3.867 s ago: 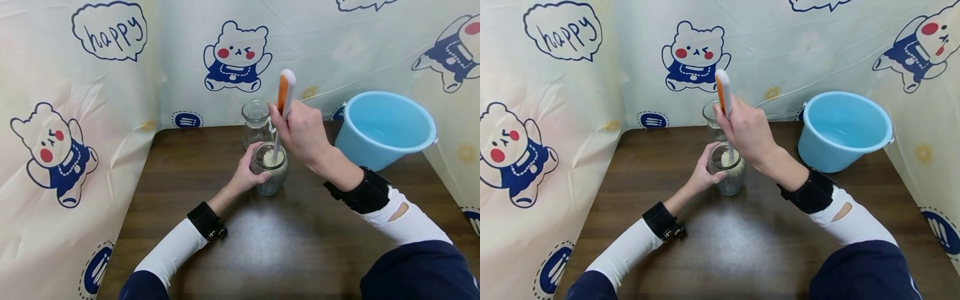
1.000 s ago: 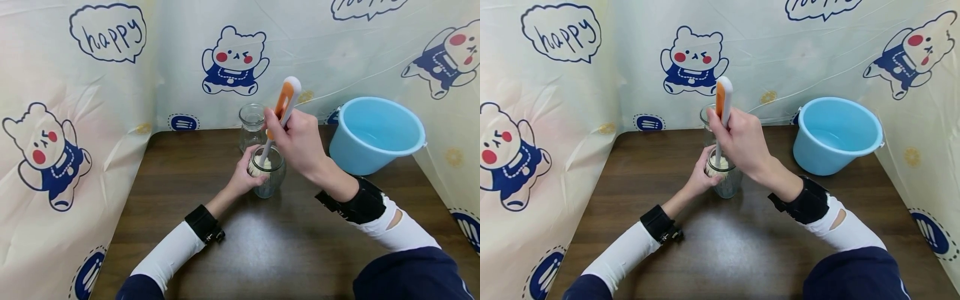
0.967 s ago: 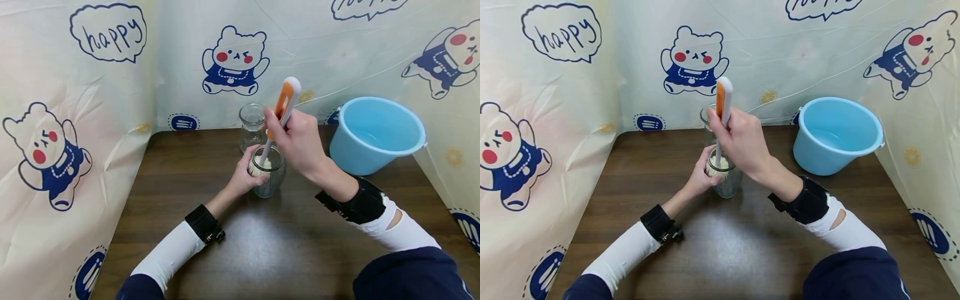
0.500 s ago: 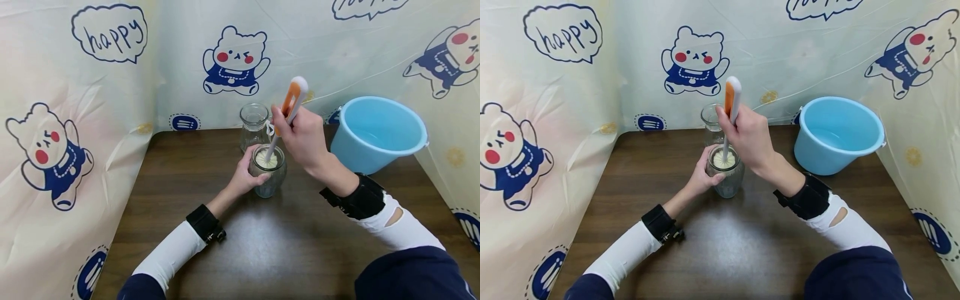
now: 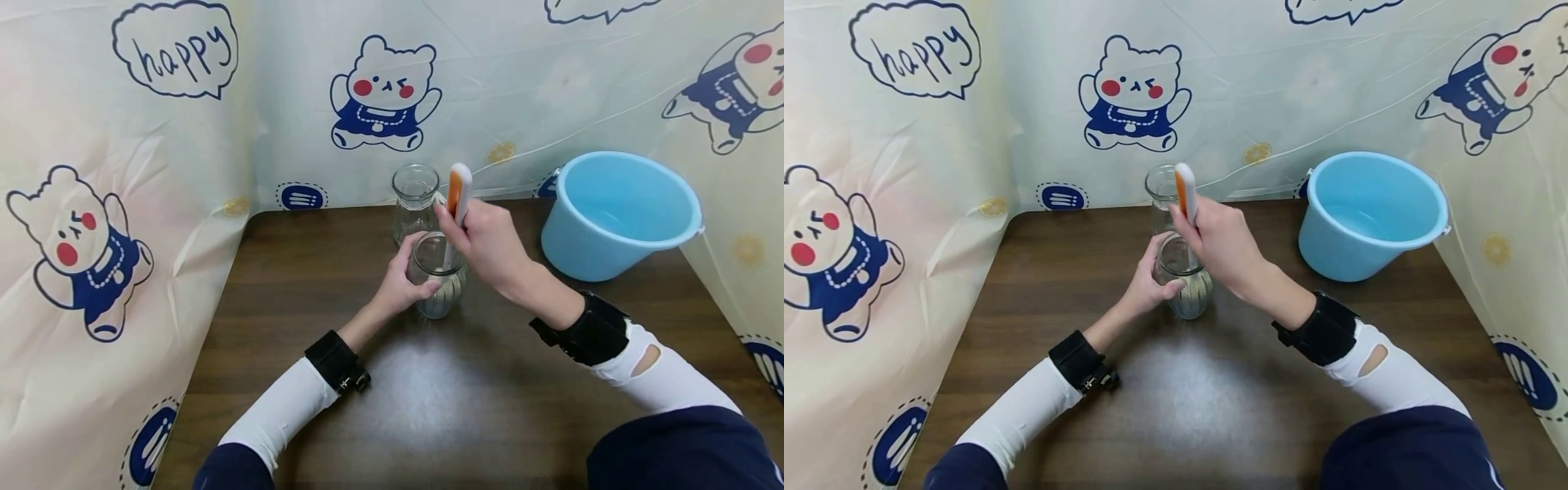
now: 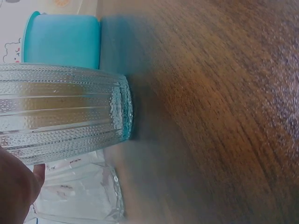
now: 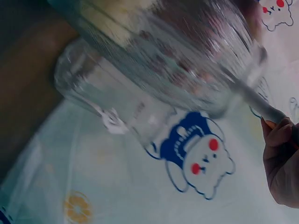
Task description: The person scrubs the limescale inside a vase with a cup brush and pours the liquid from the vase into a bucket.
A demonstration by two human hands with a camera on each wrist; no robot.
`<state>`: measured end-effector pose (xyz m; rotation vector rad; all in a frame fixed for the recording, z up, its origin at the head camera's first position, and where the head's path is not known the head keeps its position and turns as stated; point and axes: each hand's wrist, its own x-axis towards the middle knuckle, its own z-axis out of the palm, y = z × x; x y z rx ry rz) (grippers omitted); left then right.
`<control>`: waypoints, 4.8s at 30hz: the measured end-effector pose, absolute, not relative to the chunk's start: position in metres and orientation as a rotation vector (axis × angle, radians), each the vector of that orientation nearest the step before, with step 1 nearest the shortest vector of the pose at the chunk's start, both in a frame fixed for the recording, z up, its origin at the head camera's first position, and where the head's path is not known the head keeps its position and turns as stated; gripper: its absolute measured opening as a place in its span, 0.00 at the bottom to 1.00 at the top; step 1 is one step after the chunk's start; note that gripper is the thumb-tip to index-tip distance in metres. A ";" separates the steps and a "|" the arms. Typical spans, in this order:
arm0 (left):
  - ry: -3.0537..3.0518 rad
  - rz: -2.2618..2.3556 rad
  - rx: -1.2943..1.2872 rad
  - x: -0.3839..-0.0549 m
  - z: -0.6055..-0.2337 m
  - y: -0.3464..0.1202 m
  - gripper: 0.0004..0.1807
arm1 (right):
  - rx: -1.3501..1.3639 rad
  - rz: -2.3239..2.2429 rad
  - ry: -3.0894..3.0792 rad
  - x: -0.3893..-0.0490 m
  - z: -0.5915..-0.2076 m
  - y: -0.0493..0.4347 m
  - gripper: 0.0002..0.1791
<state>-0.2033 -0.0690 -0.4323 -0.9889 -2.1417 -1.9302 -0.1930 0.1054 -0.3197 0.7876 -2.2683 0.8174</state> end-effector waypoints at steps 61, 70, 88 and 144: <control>-2.124 -1.962 -0.993 -0.201 -0.436 -0.069 0.50 | 0.832 1.169 -2.326 -0.181 -0.313 0.102 0.21; -2.156 -1.938 -0.977 -0.202 -0.433 -0.068 0.50 | 0.804 1.128 -2.322 -0.180 -0.315 0.102 0.23; -2.120 -1.979 -0.986 -0.203 -0.437 -0.066 0.46 | 0.768 1.228 -2.268 -0.181 -0.306 0.102 0.20; -2.128 -1.934 -0.974 -0.203 -0.435 -0.067 0.50 | 0.781 0.929 -2.119 -0.186 -0.288 0.119 0.12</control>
